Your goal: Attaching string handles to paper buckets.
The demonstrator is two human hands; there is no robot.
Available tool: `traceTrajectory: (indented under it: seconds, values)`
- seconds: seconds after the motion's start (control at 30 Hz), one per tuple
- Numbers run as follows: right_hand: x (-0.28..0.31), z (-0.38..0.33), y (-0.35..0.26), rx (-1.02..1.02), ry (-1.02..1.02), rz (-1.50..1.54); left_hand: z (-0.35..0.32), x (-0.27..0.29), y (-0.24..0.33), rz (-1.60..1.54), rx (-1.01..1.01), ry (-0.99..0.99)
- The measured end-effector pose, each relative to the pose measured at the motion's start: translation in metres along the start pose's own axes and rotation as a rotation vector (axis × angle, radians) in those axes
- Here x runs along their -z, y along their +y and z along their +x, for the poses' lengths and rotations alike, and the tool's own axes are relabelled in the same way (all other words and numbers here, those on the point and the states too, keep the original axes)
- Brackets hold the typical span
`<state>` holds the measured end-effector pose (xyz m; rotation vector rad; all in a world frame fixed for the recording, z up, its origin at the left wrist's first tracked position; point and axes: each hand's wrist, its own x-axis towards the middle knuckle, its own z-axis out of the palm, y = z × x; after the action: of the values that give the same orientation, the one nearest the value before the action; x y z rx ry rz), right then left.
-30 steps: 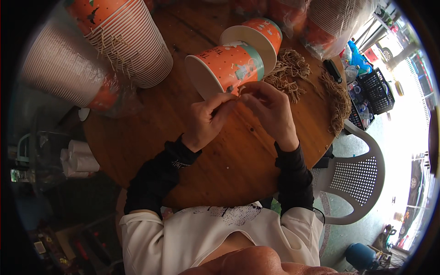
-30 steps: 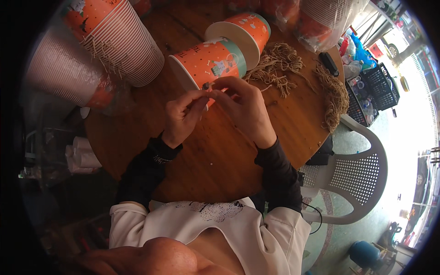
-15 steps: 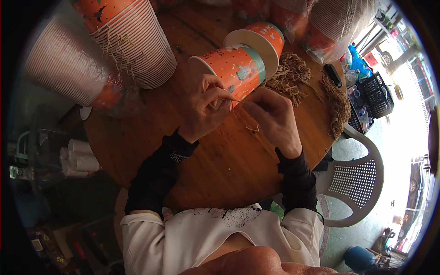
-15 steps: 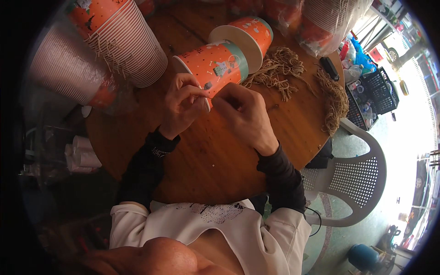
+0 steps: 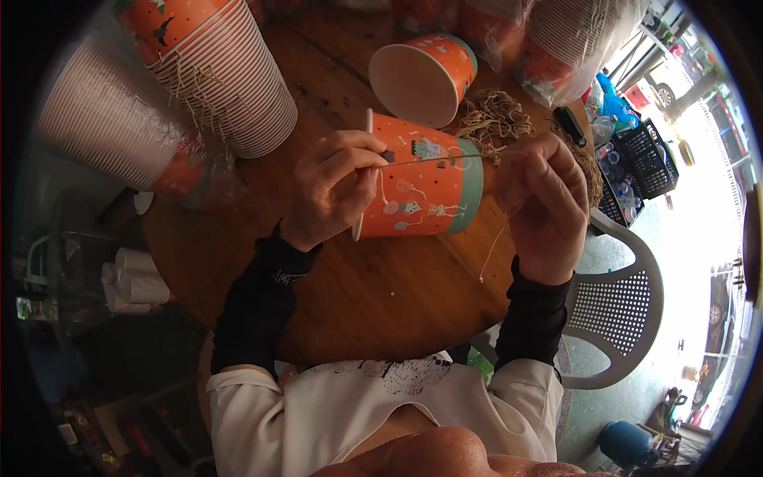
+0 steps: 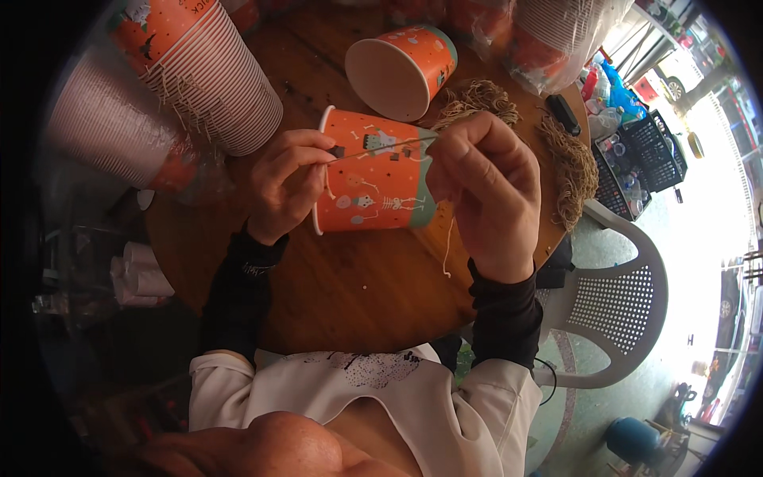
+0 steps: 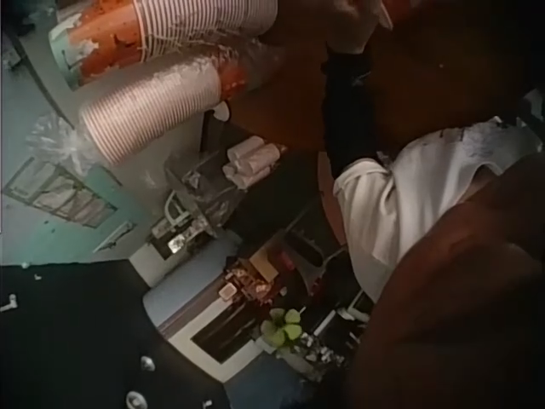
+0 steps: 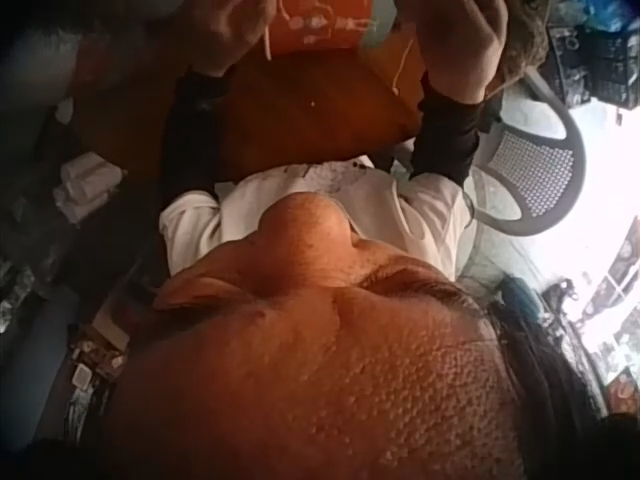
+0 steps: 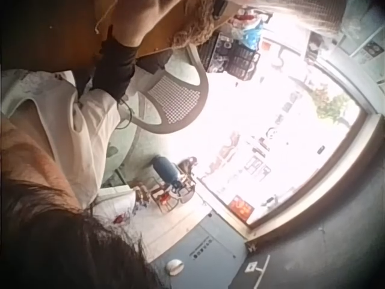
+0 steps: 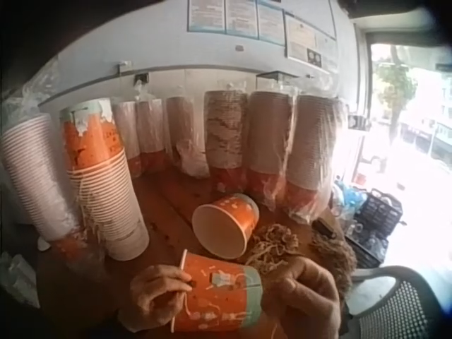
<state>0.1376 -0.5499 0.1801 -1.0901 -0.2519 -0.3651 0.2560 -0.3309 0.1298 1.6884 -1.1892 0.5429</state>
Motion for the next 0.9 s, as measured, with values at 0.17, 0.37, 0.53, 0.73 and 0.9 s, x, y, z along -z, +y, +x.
traceTrajectory:
  seconds: [0.17,0.37,0.53,0.73,0.9]
  values:
    - [0.014,0.019,0.023,-0.034,0.038,0.277,0.014,0.033,0.046,0.138,0.021,-0.192]
    - [0.022,0.039,0.06,-0.084,0.065,0.578,0.025,0.026,0.064,0.259,-0.052,-0.314]
    - [-0.007,0.042,0.035,0.061,0.016,0.325,0.045,0.023,0.041,0.267,0.041,-0.332]
    - [-0.052,0.036,0.003,0.163,-0.183,-0.078,0.069,0.021,0.018,0.31,0.14,-0.396]
    - [-0.05,0.035,0.014,0.092,-0.174,-0.193,0.076,0.014,-0.003,0.361,0.135,-0.371]
